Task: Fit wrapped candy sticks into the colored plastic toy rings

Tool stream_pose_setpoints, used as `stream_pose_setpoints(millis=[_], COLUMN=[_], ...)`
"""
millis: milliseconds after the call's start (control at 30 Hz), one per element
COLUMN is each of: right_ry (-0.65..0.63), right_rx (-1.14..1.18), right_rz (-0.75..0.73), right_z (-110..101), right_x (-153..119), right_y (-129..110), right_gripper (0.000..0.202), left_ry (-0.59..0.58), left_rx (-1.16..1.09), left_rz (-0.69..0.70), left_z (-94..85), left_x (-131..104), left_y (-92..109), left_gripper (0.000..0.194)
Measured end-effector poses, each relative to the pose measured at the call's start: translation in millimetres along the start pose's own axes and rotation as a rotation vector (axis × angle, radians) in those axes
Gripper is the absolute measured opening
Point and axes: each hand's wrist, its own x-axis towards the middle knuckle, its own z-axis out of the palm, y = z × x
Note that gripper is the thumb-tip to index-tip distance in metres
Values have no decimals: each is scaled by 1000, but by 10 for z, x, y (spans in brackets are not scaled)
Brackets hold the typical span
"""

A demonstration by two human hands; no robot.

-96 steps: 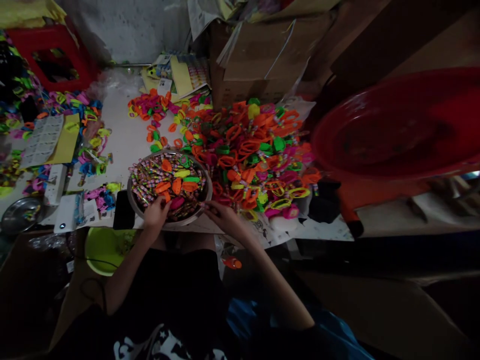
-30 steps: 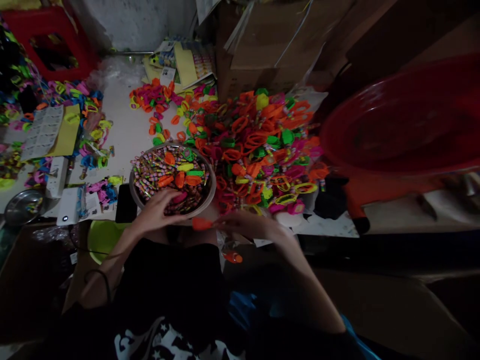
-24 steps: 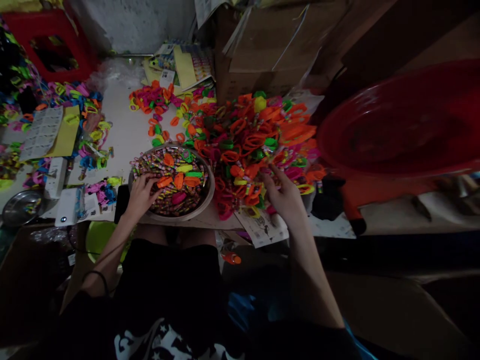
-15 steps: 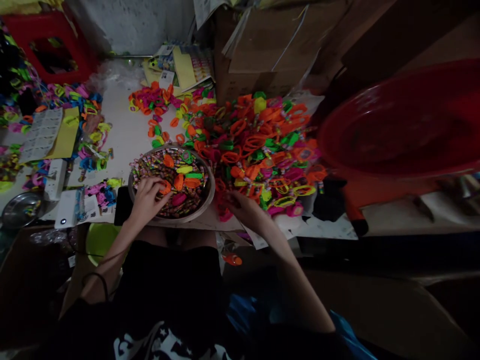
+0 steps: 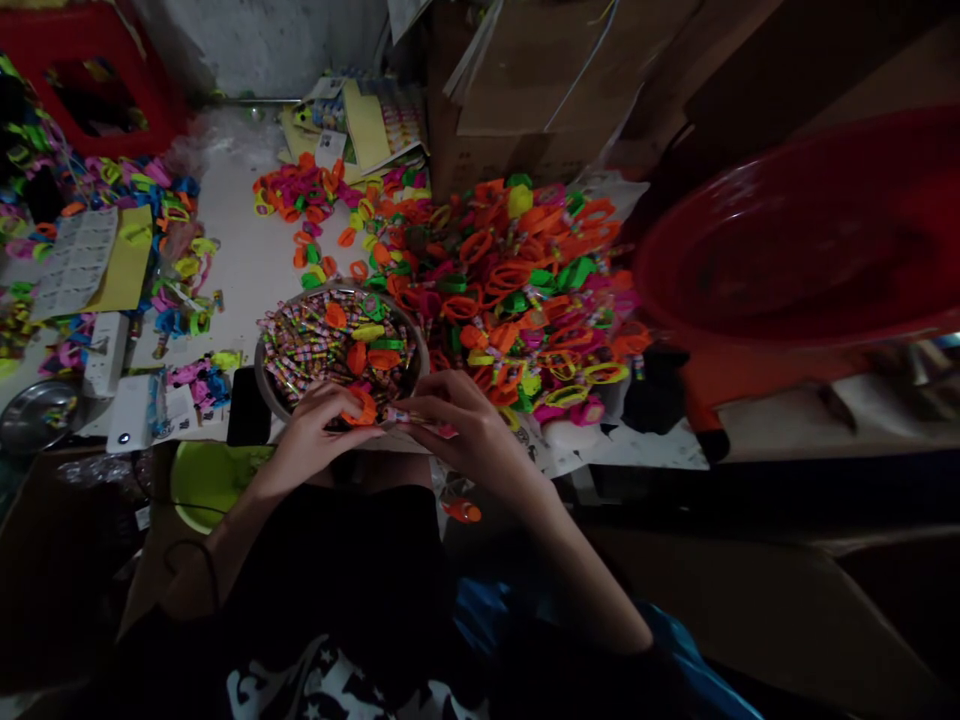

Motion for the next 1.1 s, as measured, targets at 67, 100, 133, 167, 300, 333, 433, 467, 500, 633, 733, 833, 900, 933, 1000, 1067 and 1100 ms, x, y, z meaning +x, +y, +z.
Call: stream_pose_setpoints(millis=[67,100,133,167,300,333,433,467,500,633,733,833,900,933,1000,1067,1100], right_ry=[31,16,-14,-50,-111,-104,-100,-106,-114,-142,-184,-231,-236,-233,-228,-222,-216], right_rx=[-39,-39,-34,-35,-85,-91,-74,-64,-52,2,21,45,62,72,93,113,121], right_rz=[-21,-29,-38,-46,-44,-43,-51,-50,-48,-75,-79,-52,-44,-44,-58,-79,-88], right_z=[-3,-4,-4,-3,8,9,4,0,-6,-20,-14,7,28,39,61,82,93], right_x=[-4,-7,-10,-13,-27,-30,-34,-33,-32,-23,-20,-18,-16,-14,-12,-13,-15], right_y=[-1,-6,-14,-24,-59,-65,-78,-81,-84,-94,-108,-129,-137,-138,-132,-122,-117], right_gripper=[18,18,18,19,21,21,23,24,24,23,22,23,23,23,23,23,23], left_ry=[2,-1,-4,-9,-35,-42,-63,-71,-86,-178,-279,-369,-384,-386,-378,-369,-367], left_rx=[14,24,33,40,51,55,72,78,87,182,253,295,313,316,307,280,264], left_rz=[1,7,13,17,31,40,47,40,27,-8,32,56,47,42,38,30,23], left_z=[-5,-6,-8,-9,-20,-24,-34,-37,-40,-69,-107,-139,-152,-156,-166,-179,-187], left_x=[-3,-6,-9,-11,-12,-9,-3,-2,-2,1,18,37,41,39,27,6,-6], left_y=[4,8,13,19,50,57,74,80,86,125,158,183,192,194,194,193,193], left_gripper=[23,23,23,23,22,22,23,24,25,25,21,16,13,12,11,12,13])
